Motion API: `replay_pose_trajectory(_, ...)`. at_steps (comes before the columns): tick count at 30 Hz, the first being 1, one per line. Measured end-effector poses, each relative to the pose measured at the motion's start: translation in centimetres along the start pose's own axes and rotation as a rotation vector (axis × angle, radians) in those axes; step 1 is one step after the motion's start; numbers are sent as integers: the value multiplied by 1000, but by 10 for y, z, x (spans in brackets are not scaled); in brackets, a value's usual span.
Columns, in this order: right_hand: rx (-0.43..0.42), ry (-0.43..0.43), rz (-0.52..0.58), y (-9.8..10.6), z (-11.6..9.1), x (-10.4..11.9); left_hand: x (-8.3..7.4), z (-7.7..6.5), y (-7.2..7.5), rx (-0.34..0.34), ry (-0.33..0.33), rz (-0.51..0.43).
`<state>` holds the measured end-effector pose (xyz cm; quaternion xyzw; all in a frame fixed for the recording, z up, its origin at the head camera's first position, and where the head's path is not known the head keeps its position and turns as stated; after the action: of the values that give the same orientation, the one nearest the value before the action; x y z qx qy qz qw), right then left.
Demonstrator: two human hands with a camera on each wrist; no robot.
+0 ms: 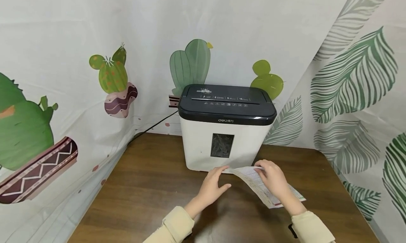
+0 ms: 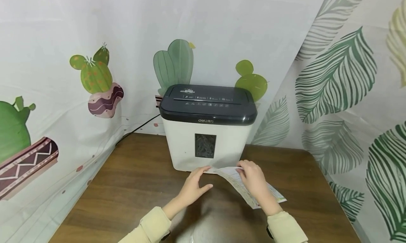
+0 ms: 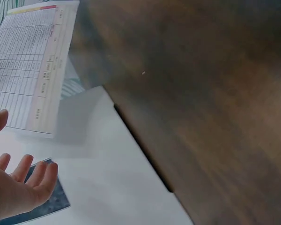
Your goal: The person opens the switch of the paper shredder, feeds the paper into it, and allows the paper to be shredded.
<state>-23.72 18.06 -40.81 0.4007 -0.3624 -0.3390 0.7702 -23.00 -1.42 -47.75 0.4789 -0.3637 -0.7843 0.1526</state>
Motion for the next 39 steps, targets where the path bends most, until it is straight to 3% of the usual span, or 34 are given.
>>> replay_pose_trajectory(5,21,147,-101,-8,6,30,-6,5,9,17,0,13)
replay_pose_trajectory(12,61,224,-141,-16,11,57,-8,7,10,14,-20,-16)
replay_pose_trajectory(24,29,310,-56,-24,16,77,-7,7,2,-192,-57,-125)
replay_pose_trajectory(29,36,299,-15,-26,15,71,-6,5,4,-223,-37,-116)
replay_pose_trajectory(39,83,156,49,-11,12,45,5,-1,19,-255,6,-148)
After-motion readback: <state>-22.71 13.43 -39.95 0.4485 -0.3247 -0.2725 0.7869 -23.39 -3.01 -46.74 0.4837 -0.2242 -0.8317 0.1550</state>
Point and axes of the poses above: each hand's wrist, its own z-axis towards the middle knuckle, its own y-axis out of the back of the hand, x = y × z, the point moved 5 cm from there along z, towards the middle knuckle, and after that the axes turned 9 degrees about x, right-handed, at the moved point
